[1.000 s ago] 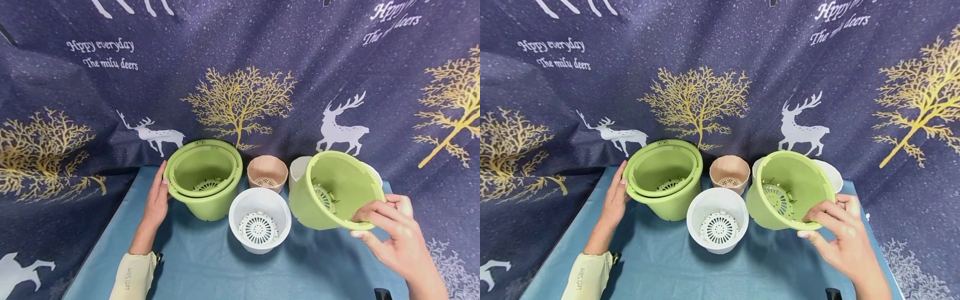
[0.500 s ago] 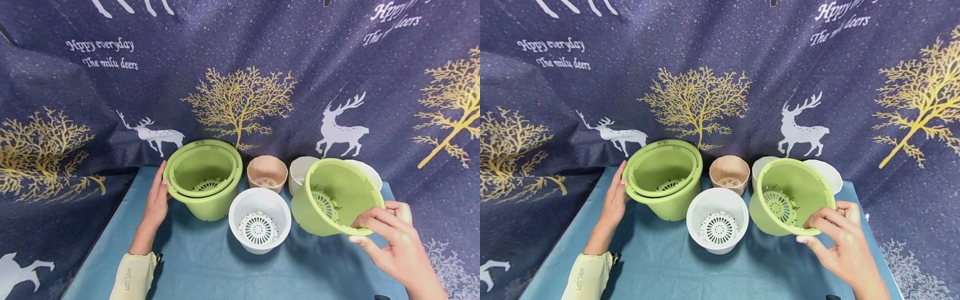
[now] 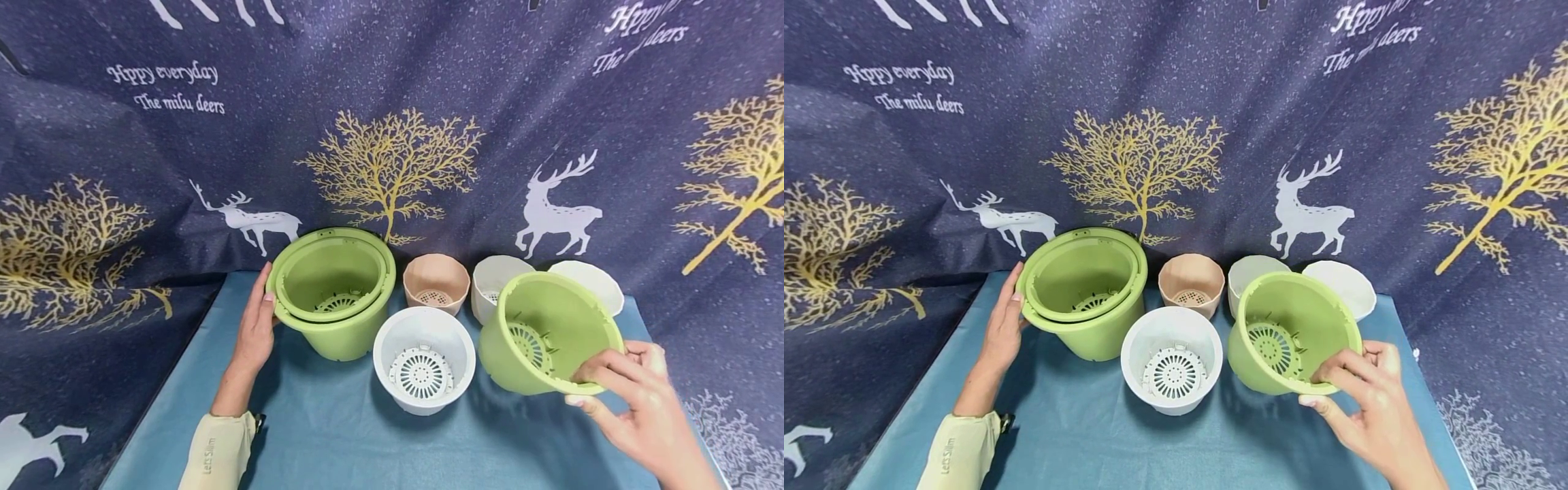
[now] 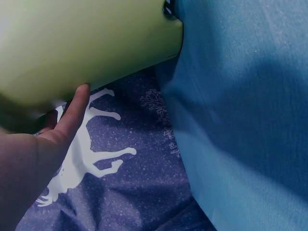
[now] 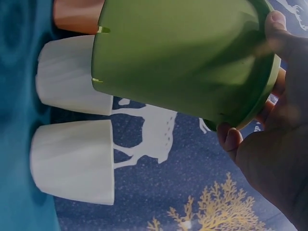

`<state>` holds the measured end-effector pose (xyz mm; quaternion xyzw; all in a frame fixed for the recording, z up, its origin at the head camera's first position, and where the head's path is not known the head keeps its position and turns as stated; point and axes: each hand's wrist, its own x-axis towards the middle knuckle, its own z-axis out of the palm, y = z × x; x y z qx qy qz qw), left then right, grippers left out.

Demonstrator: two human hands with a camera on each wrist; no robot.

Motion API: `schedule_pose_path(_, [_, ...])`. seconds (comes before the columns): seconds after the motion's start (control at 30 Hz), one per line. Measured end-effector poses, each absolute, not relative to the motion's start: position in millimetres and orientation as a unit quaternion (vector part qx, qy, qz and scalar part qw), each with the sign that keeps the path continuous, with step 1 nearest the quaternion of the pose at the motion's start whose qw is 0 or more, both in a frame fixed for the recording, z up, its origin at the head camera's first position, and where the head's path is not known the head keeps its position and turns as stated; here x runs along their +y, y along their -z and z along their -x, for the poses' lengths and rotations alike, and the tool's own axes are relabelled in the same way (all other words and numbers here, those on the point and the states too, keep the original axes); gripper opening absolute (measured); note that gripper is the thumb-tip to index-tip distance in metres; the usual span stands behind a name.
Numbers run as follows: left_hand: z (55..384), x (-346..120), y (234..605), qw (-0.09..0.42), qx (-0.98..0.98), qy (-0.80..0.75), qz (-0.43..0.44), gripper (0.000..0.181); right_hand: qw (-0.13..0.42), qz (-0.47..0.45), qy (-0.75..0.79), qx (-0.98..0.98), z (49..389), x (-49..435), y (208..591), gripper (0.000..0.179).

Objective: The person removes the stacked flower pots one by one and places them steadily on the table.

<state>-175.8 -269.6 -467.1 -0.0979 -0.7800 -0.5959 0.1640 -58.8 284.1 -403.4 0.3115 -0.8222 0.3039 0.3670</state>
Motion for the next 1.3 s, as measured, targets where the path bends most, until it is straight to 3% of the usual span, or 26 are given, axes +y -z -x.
schedule_pose_path(0.53, [174, -271, 466, 0.159, -0.782, 0.594, 0.098, 0.053, 0.337, -0.299, -0.3, -0.841, 52, 290, 424, 0.05])
schedule_pose_path(1.3, [174, -271, 467, 0.159, -0.784, 0.592, 0.094, 0.053, 0.336, -0.309, -0.284, -0.843, 53, 293, 453, 0.048])
